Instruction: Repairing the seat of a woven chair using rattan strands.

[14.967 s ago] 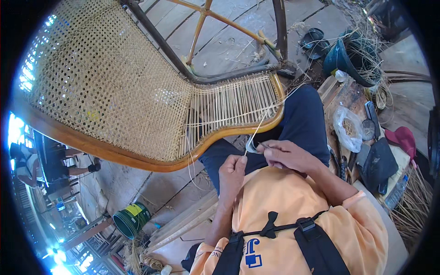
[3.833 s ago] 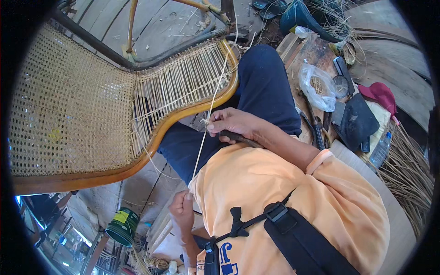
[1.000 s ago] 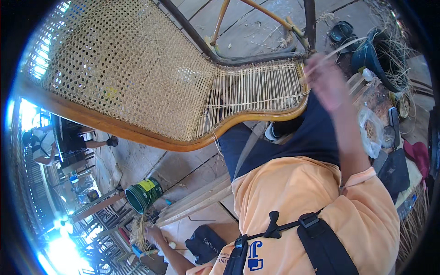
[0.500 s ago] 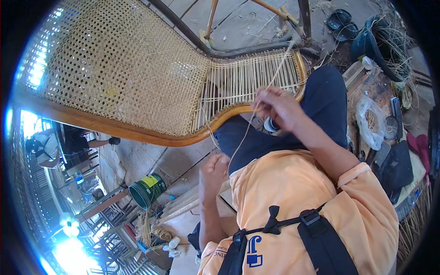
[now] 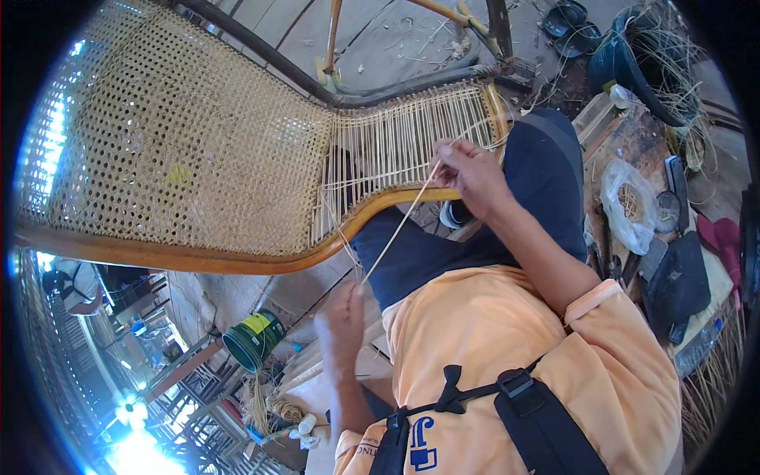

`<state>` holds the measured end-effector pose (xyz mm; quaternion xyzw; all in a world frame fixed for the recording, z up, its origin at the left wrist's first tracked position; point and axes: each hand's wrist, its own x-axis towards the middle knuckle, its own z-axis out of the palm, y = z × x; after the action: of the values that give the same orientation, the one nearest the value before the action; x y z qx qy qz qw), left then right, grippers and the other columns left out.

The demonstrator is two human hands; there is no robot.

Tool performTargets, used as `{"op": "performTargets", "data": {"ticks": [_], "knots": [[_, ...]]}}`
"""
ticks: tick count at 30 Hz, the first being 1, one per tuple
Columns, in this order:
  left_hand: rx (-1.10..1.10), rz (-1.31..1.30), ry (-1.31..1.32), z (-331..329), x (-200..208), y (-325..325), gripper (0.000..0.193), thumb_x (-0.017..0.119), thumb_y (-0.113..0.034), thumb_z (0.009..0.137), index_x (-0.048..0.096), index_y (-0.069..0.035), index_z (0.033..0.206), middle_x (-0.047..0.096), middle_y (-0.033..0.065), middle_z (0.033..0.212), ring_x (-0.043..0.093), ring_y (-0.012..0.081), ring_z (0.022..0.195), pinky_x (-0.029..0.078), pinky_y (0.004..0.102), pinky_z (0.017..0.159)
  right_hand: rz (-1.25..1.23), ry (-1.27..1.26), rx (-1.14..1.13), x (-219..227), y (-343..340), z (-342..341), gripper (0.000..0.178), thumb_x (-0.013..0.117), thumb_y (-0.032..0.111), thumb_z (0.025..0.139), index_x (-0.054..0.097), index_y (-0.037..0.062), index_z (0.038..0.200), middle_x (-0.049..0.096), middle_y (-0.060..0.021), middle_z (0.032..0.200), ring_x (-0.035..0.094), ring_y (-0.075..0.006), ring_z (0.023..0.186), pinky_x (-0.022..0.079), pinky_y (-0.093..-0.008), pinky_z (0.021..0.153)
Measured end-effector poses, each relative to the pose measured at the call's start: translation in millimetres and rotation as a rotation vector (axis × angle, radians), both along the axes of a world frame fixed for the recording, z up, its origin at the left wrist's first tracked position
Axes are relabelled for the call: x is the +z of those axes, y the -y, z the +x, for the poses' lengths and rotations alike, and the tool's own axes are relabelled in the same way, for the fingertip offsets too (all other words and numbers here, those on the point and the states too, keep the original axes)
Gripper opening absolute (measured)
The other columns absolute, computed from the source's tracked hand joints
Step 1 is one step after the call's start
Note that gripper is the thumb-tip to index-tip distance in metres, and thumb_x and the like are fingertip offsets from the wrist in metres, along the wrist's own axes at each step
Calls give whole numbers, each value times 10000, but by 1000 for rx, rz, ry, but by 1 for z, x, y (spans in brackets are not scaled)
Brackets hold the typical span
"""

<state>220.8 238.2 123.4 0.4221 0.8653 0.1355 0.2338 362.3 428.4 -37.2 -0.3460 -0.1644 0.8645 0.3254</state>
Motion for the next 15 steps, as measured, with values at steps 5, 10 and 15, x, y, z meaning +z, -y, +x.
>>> {"op": "performTargets", "data": {"ticks": [5,10,15], "knots": [[12,-266,-79,-19,35,22,160,555,-178,858,624,-39,896,592,168,683,586,286,606,445,358,570,-50,-93,-209,1,-21,11,145,503,144,913,557,30,986,598,-40,757,600,-133,671,486,-239,582],[71,-494,-232,-37,59,61,173,578,-201,816,646,-60,888,625,165,778,606,349,729,463,414,655,-42,-122,-395,-9,-56,36,153,473,126,923,543,28,1018,603,-71,817,631,-201,724,539,-321,644],[-157,-600,-404,-86,38,149,149,567,-162,802,670,-93,885,639,149,818,604,345,751,460,401,679,143,-138,-583,-23,-92,83,160,458,73,913,522,10,1046,602,-77,823,633,-227,768,550,-379,701]]}}
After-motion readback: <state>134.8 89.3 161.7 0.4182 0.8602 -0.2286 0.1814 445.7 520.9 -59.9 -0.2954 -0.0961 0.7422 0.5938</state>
